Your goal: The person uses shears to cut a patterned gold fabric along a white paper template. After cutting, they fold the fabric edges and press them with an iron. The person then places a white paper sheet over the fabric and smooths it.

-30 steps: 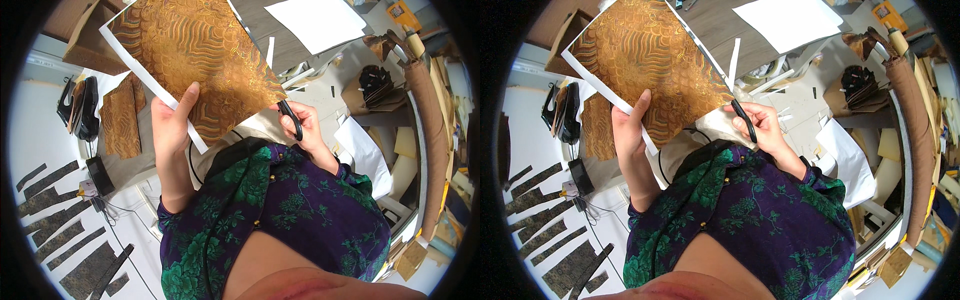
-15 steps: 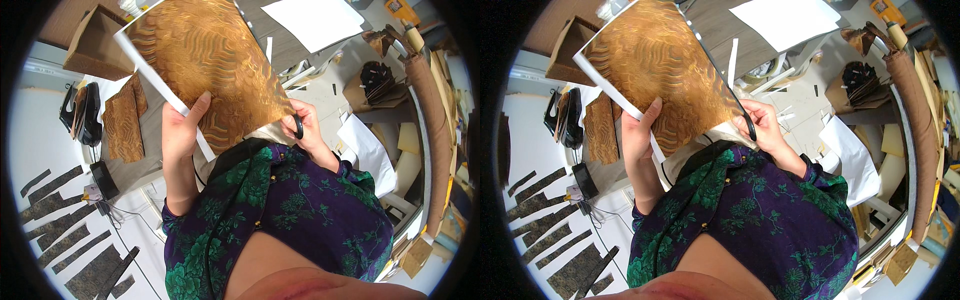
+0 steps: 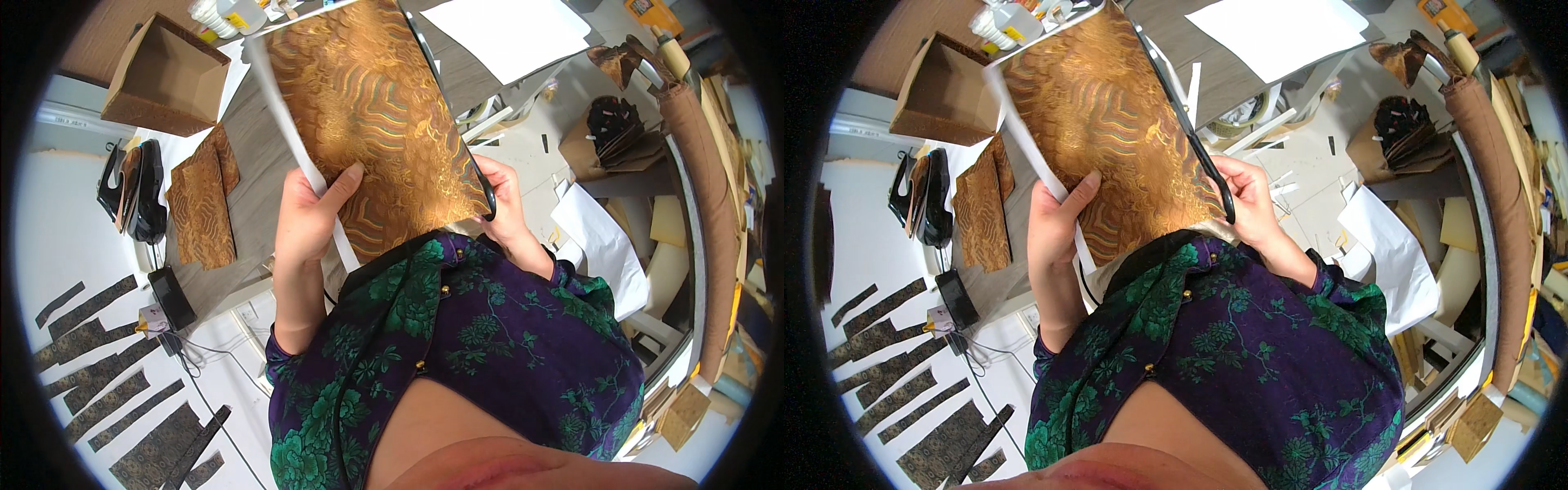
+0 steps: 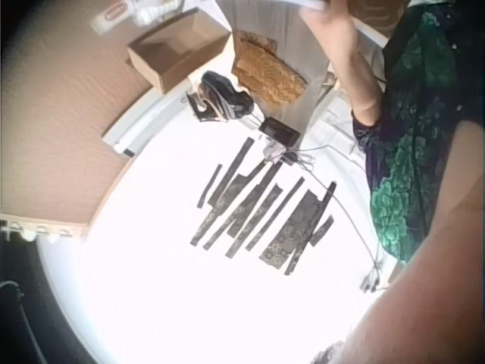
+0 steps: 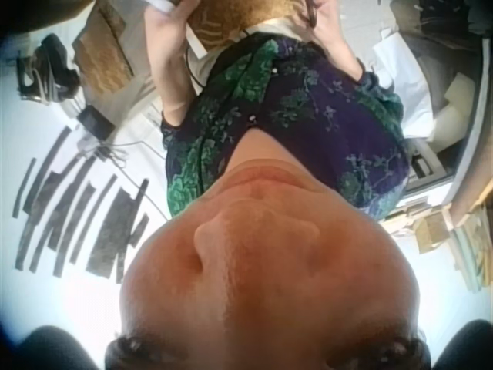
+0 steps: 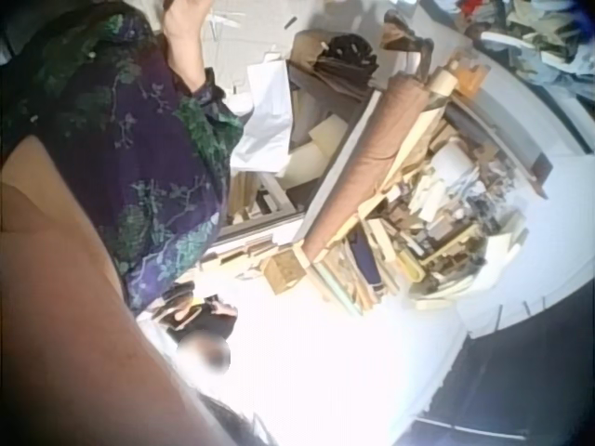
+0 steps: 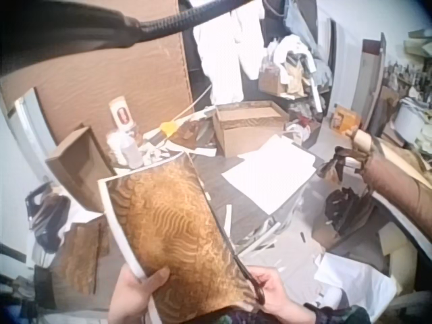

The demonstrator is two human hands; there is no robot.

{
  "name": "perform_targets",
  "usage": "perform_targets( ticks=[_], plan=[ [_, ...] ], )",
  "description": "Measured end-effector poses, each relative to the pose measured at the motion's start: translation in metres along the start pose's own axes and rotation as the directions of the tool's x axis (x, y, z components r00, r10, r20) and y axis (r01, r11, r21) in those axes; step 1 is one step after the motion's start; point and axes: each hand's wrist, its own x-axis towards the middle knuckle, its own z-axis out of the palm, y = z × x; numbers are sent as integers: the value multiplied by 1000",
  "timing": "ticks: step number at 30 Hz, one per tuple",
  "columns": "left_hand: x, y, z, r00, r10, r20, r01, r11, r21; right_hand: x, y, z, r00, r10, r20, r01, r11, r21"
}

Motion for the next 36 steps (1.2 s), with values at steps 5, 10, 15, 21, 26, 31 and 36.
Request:
perform_targets(
  ticks=[5, 10, 15, 21, 26, 31, 36],
  plan=[
    [-4, -2, 3, 999, 33, 19, -34, 999, 39, 4, -7, 0, 1000, 8, -29, -8, 1000, -1],
    [-6, 1, 3, 999, 38, 30, -40, 997, 65, 4, -9, -2, 1000, 17, -20, -16, 999, 29],
    [-7, 0, 5, 998, 50, 31, -51, 997, 57, 4, -1, 0, 994, -89, -60, 86, 995, -47],
    [-8, 1, 6, 998, 22, 66, -28, 996, 83, 2, -8, 1, 997, -54, -55, 52, 998, -31],
    [-11, -2, 6, 998, -5, 56, -4, 988, 153, 3, -28, 6, 997, 48, -63, -45, 998, 44],
    [-11, -6, -6, 999, -42, 31, 35, 978, 207, 1, -26, 5, 997, 66, -43, -61, 993, 100],
    [-10, -2, -25, 992, -82, 94, 53, 960, 274, 11, -33, -7, 996, -38, -81, 34, 998, -53]
  ],
)
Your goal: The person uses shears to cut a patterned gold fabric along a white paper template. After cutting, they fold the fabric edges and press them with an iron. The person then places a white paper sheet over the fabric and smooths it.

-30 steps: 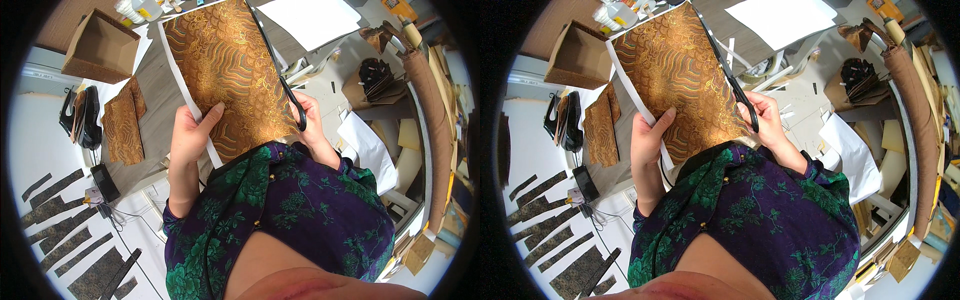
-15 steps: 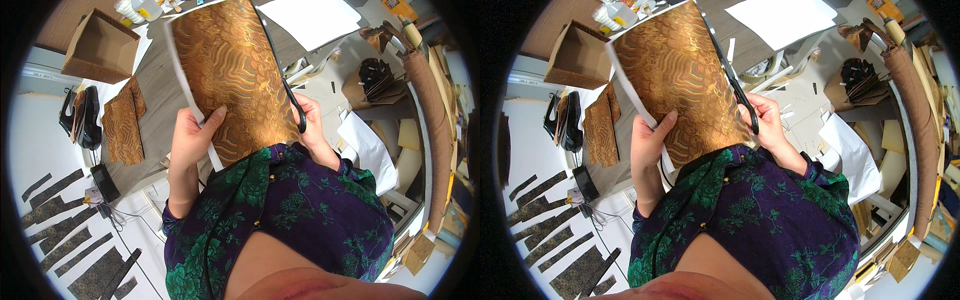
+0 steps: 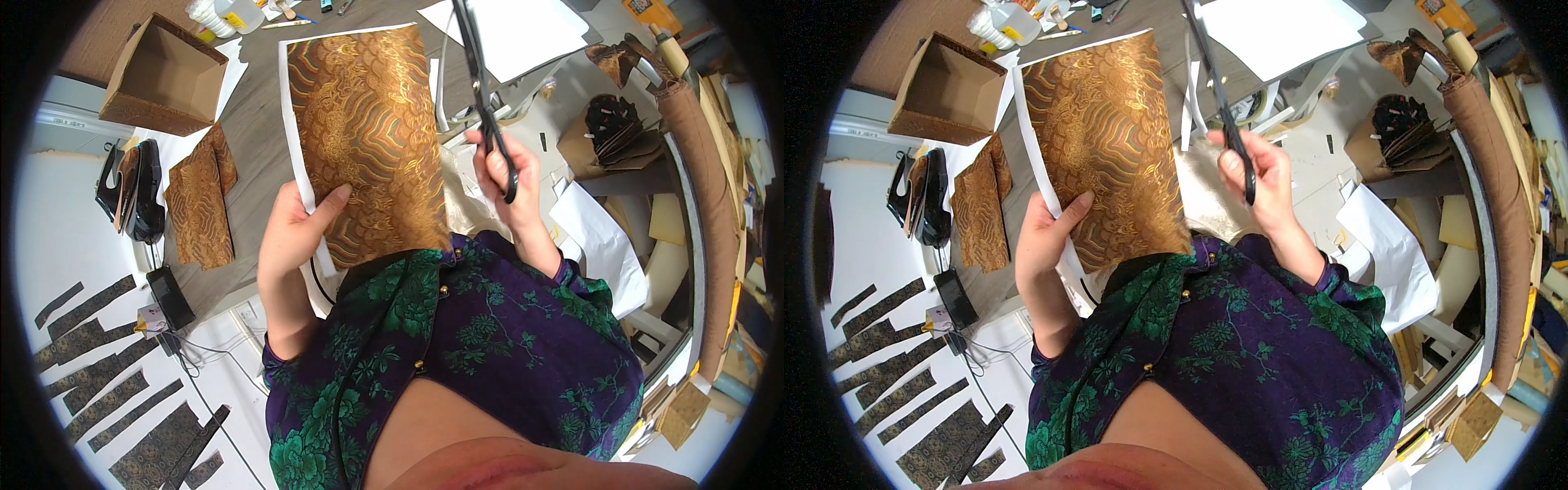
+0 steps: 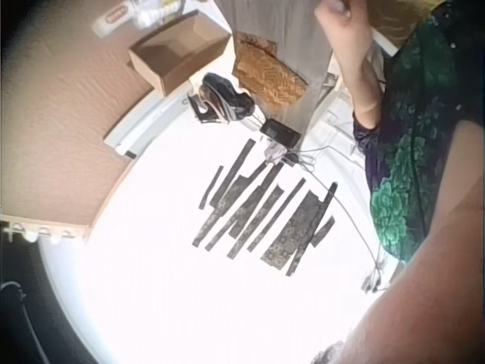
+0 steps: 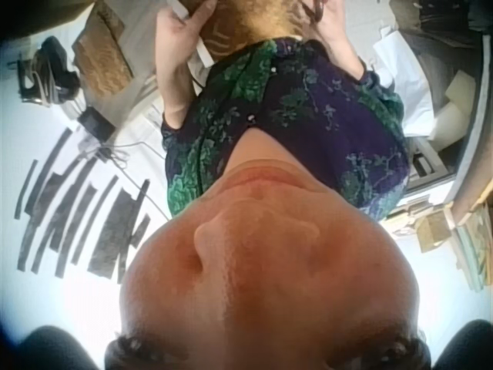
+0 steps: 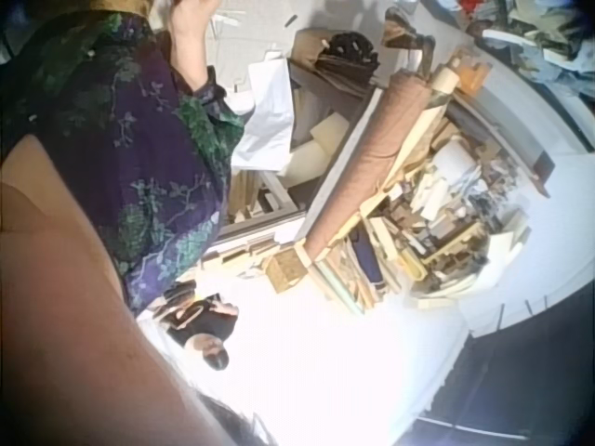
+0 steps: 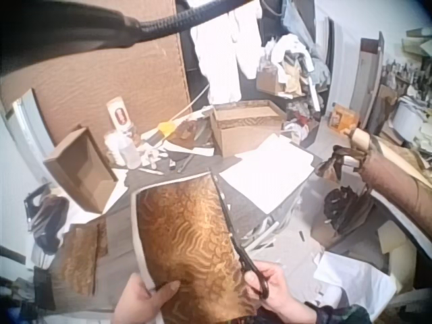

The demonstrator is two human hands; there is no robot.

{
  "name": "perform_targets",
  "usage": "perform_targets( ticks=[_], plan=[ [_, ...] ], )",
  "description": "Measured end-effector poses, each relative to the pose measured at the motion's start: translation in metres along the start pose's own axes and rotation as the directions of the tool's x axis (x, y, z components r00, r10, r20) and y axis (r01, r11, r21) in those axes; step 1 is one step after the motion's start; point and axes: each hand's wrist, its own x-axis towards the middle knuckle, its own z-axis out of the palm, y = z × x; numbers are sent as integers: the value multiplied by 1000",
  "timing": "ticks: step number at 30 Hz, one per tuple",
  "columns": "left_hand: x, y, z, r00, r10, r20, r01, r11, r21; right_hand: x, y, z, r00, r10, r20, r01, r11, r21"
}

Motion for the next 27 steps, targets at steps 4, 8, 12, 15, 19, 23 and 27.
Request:
perform_targets(
  ticks=[4, 8, 12, 15, 19, 23, 27],
  plan=[
    [2, 4, -20, 992, -19, 125, -1, 987, 159, 43, -28, 14, 987, -154, -32, 152, 986, -75],
    [9, 11, -54, 985, -57, 165, 26, 983, 182, 74, -27, 32, 973, -161, -168, 141, 982, -124],
    [-3, -19, -40, 947, 166, -274, -266, 885, -382, 76, 0, 56, 952, -103, -288, 149, 979, 142],
    [12, -87, -47, 991, 104, 85, 31, 440, -898, 75, 21, 82, 913, -16, -408, 163, 931, 328],
    [27, -79, 37, 913, 374, -162, -404, 773, -490, 61, 45, 105, 937, 35, -348, 81, 946, 313],
    [48, -35, 43, 791, -68, -608, -426, 652, -627, 46, 52, 107, 978, 72, -193, -31, 977, 211],
    [43, -10, 21, 694, -19, -719, -527, 667, -527, 28, 53, 60, 994, 108, -15, -109, 993, -43]
  ],
)
